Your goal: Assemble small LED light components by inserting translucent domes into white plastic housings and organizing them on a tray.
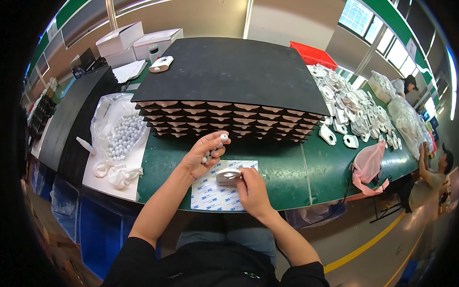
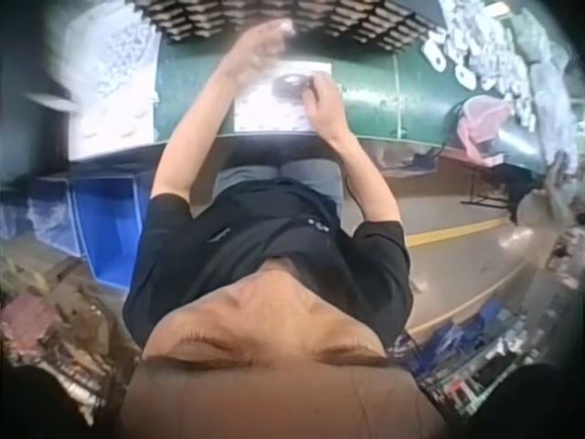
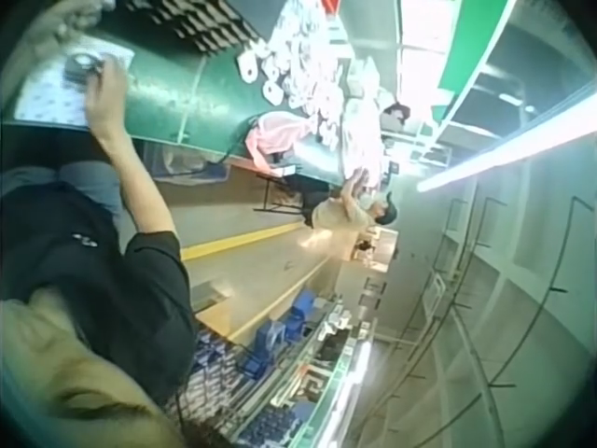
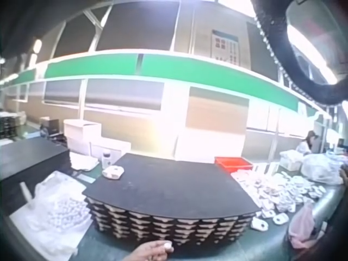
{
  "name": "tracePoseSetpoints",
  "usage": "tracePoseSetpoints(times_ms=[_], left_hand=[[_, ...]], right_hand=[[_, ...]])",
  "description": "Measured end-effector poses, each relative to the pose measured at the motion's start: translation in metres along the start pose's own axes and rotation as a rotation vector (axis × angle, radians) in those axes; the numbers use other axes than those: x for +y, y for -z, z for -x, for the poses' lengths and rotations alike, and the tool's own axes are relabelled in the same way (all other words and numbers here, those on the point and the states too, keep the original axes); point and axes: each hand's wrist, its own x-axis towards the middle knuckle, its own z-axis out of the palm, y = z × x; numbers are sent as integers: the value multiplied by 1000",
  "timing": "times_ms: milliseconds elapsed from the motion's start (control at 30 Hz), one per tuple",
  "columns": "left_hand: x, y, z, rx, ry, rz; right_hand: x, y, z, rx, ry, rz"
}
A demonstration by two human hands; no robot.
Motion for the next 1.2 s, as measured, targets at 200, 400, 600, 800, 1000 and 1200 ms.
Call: tracePoseSetpoints(times_ms=[200,400,600,800,1000,1200], left_hand=[[0,-2,1,23,-8,-69],[-6,-11,3,66,-25,-337],[-9,-19,4,31,117,-512],[-10,-14,4,-46,133,-500],[-10,-12,4,-67,166,-452],[-12,-8,4,-55,179,-482]], right_hand=[[0,-1,2,-85,-150,-151],[13,13,-8,149,-440,-1188],[20,16,-8,124,-457,-1326],[20,15,-8,117,-453,-1323],[17,15,-8,115,-437,-1271],[14,11,-9,103,-338,-1152]])
